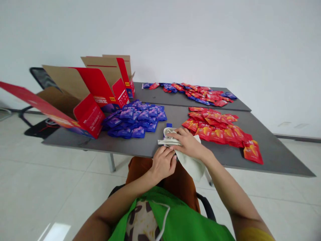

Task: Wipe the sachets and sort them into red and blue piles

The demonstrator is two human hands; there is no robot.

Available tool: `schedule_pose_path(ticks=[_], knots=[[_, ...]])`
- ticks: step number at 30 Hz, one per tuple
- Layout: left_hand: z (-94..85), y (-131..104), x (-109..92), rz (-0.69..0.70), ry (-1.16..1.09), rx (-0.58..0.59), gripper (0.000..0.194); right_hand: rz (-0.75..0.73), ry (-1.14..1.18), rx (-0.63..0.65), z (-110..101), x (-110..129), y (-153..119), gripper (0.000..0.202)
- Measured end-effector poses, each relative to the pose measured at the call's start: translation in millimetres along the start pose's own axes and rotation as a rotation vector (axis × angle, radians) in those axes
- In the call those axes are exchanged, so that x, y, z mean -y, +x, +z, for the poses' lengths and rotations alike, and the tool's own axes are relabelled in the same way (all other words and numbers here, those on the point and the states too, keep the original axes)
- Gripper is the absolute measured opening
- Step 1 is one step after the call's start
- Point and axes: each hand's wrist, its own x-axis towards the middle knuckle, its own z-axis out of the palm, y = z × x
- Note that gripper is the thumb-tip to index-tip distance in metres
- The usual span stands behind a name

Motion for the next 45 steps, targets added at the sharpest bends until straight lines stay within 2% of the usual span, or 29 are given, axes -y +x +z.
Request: schedule_pose_path(ticks=[4,7,12,17,20,22,26,29,32,36,40,43,45], knots=[[-13.9,5.6,-9.3,-0.129,-0.040,0.029,0.033,0.019,-0.033,-0.033,34.6,-2.1,-5.0,0.034],[-21.6,14.5,-14.1,-0.117,-0.016,0.114,0.035,0.108,-0.088,-0.043,42.9,0.4,3.1,0.032],[-26.0,21.0,-20.7,-0.129,0.133,0.227,0.039,0.249,-0.259,-0.022,45.2,3.3,35.2,0.036],[-40.2,18.7,-15.5,-0.095,0.132,0.343,0.039,0.355,-0.295,-0.037,44.7,-5.7,65.2,0.038],[-50.6,22.4,-11.7,-0.071,0.137,0.435,0.039,0.392,-0.268,-0.025,32.2,-13.9,67.5,0.036],[-54.4,24.3,-10.6,-0.077,0.141,0.472,0.039,0.355,-0.246,-0.046,20.8,-15.7,58.8,0.036],[-55.3,22.7,-7.6,-0.028,0.084,0.453,0.037,0.190,-0.253,-0.054,6.1,-3.9,27.0,0.032],[-51.7,21.9,-2.9,-0.020,0.059,0.442,0.034,0.045,-0.255,0.038,8.3,8.7,8.1,0.033],[-44.9,24.5,3.4,-0.046,0.057,0.502,0.036,-0.028,-0.206,0.136,16.2,12.2,5.3,0.028],[-40.4,26.5,8.7,-0.056,0.030,0.556,0.044,0.100,-0.212,0.132,24.2,3.3,28.0,0.024],[-45.4,21.8,2.2,-0.082,0.030,0.576,0.047,0.213,-0.281,0.111,27.4,-2.8,61.9,0.025],[-44.1,15.4,-7.2,-0.121,0.026,0.497,0.049,0.249,-0.303,0.121,25.3,-1.7,73.8,0.025],[-38.8,12.4,-10.6,-0.178,0.022,0.368,0.045,0.241,-0.301,0.121,19.8,-1.4,70.6,0.026]])
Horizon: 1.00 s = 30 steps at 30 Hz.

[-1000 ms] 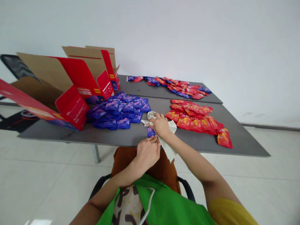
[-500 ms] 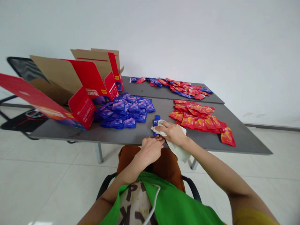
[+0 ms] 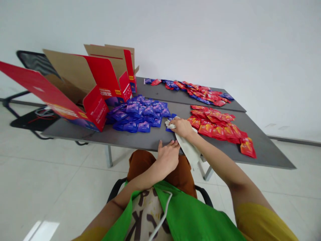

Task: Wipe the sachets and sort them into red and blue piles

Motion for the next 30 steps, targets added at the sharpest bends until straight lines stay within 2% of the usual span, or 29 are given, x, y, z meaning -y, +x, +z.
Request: schedule_pose_path(ticks=[4,7,9,13,17,22,26,30], knots=[[11.6,13.9,3.3,-0.154,-0.031,-0.288,0.037,0.023,0.057,-0.109,-12.3,-14.3,-20.2,0.032],[18.3,35.2,7.1,-0.163,0.024,-0.362,0.049,0.057,0.104,-0.196,-17.2,-24.1,-29.7,0.038],[23.4,47.4,7.6,-0.145,0.083,-0.310,0.053,0.036,0.116,-0.197,-14.3,-25.5,-30.6,0.039],[29.5,57.4,4.7,-0.181,0.169,-0.183,0.046,-0.058,0.102,-0.098,4.7,-19.2,-26.1,0.034],[22.3,59.5,-1.2,-0.213,0.214,-0.159,0.043,-0.063,0.038,-0.077,18.8,-16.3,-13.9,0.030],[9.3,68.9,-10.5,-0.253,0.231,-0.113,0.044,0.059,-0.070,-0.048,12.8,-19.7,19.3,0.029],[8.5,74.9,-14.6,-0.235,0.251,-0.047,0.041,0.153,-0.066,0.004,3.4,-21.6,44.5,0.032],[10.4,74.6,-12.3,-0.200,0.363,-0.047,0.038,0.177,-0.037,-0.022,-5.9,-24.1,41.0,0.034]])
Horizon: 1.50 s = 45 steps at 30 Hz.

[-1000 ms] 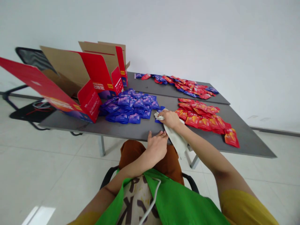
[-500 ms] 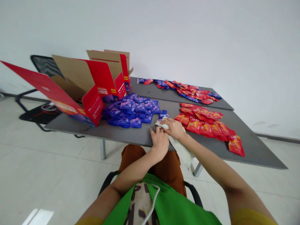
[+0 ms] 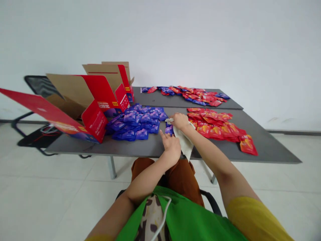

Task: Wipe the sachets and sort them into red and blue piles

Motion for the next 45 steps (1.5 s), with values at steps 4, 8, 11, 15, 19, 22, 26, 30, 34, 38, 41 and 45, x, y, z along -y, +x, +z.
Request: schedule_pose_path(ticks=[4,8,11,15,19,22,26,30,34,38,41,45], knots=[[1.5,2.6,5.6,0.093,0.089,-0.020,0.034,-0.123,0.008,0.006,1.6,1.8,-25.6,0.033],[1.2,6.9,5.3,0.098,0.082,-0.005,0.033,-0.236,0.009,-0.001,14.0,5.0,-38.6,0.027],[0.0,6.0,2.0,0.140,0.049,0.008,0.030,-0.106,0.003,-0.069,16.1,2.4,-31.7,0.027],[-1.2,5.2,3.5,-0.024,-0.088,-0.084,0.027,0.000,0.028,-0.165,4.6,-8.4,-24.8,0.032],[-2.6,15.8,7.6,-0.195,-0.191,-0.210,0.032,-0.003,0.124,-0.417,-14.3,-22.4,-42.8,0.034],[2.0,30.0,0.8,-0.212,-0.170,-0.276,0.046,-0.059,0.223,-0.606,-29.3,-26.2,-65.3,0.032],[15.2,44.6,-11.8,-0.206,-0.176,-0.229,0.063,-0.092,0.397,-0.769,-39.7,-21.9,-94.1,0.028],[15.2,46.1,0.4,-0.295,-0.278,-0.177,0.036,0.032,0.717,-0.816,-29.4,-20.8,-112.6,0.025],[4.9,33.1,27.8,-0.482,-0.367,-0.151,0.031,0.142,0.925,-0.802,-11.7,-24.4,-120.9,0.029],[7.8,13.6,36.9,-0.476,-0.404,-0.197,0.030,0.043,0.989,-0.712,-3.6,-18.8,-121.2,0.025],[14.8,2.9,33.5,-0.413,-0.451,-0.278,0.028,-0.053,0.959,-0.627,-1.4,-6.7,-113.1,0.022],[18.9,-14.6,30.9,-0.363,-0.499,-0.361,0.036,-0.061,1.073,-0.566,4.7,7.8,-97.4,0.026]])
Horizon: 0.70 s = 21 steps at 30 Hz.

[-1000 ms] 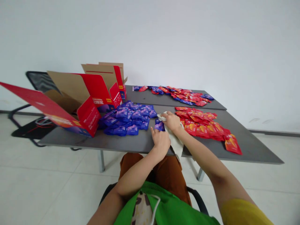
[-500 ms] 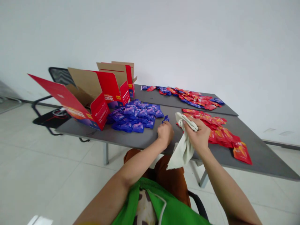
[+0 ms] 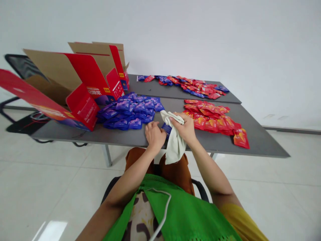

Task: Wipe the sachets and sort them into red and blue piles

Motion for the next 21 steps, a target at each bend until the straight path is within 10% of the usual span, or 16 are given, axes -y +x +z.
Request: schedule_pose_path(ticks=[10,21], knots=[[17.1,-51.5,45.7,0.532,0.076,-0.271,0.018,-0.102,-0.220,0.604,-9.2,-21.4,-19.3,0.022],[15.3,-47.4,42.7,0.477,0.198,-0.144,0.024,0.237,-0.843,0.450,13.2,-30.2,20.1,0.031]])
